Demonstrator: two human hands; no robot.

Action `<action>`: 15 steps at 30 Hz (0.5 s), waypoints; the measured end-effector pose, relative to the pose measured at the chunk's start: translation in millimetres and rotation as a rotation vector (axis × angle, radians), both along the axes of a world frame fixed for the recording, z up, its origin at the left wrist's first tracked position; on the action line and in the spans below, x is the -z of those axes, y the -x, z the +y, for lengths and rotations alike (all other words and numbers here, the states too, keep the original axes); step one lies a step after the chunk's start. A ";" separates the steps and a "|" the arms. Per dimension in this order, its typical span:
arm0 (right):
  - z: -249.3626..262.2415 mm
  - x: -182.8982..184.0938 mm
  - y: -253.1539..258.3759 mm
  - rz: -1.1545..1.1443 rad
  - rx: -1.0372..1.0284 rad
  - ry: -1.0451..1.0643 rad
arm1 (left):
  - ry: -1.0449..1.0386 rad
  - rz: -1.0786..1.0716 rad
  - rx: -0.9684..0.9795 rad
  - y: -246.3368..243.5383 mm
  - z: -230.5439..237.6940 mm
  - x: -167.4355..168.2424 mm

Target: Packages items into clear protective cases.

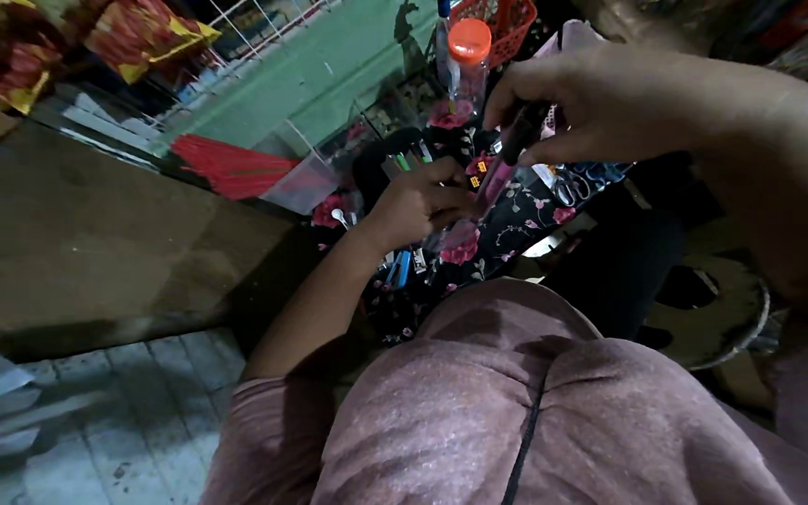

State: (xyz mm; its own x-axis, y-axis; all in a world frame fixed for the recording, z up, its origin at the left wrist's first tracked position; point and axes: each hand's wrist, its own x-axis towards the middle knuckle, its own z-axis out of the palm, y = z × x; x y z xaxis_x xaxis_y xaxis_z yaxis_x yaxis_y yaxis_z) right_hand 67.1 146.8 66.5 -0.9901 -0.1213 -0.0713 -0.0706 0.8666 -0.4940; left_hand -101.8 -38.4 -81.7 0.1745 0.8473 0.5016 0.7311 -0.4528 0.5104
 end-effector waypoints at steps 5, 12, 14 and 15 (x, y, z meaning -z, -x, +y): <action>-8.6 5.6 10.1 -0.027 0.041 0.006 | -0.071 -0.051 -0.028 1.0 4.7 3.1; -9.2 20.4 10.9 0.004 0.039 0.046 | -0.098 -0.028 -0.077 -1.3 6.0 -3.5; -10.4 18.9 9.5 0.024 0.055 0.036 | -0.108 -0.010 -0.071 -1.2 7.1 -6.5; -9.7 18.7 8.4 0.052 0.068 0.036 | -0.109 0.000 -0.069 -1.2 7.8 -8.0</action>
State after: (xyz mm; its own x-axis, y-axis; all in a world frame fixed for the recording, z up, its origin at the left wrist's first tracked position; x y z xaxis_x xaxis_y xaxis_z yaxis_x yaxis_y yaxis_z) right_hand 58.7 137.0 47.8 -0.9983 -0.0556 -0.0159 -0.0391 0.8522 -0.5218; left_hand -100.6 -30.6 -73.7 0.1176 0.7981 0.5910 0.7628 -0.4536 0.4608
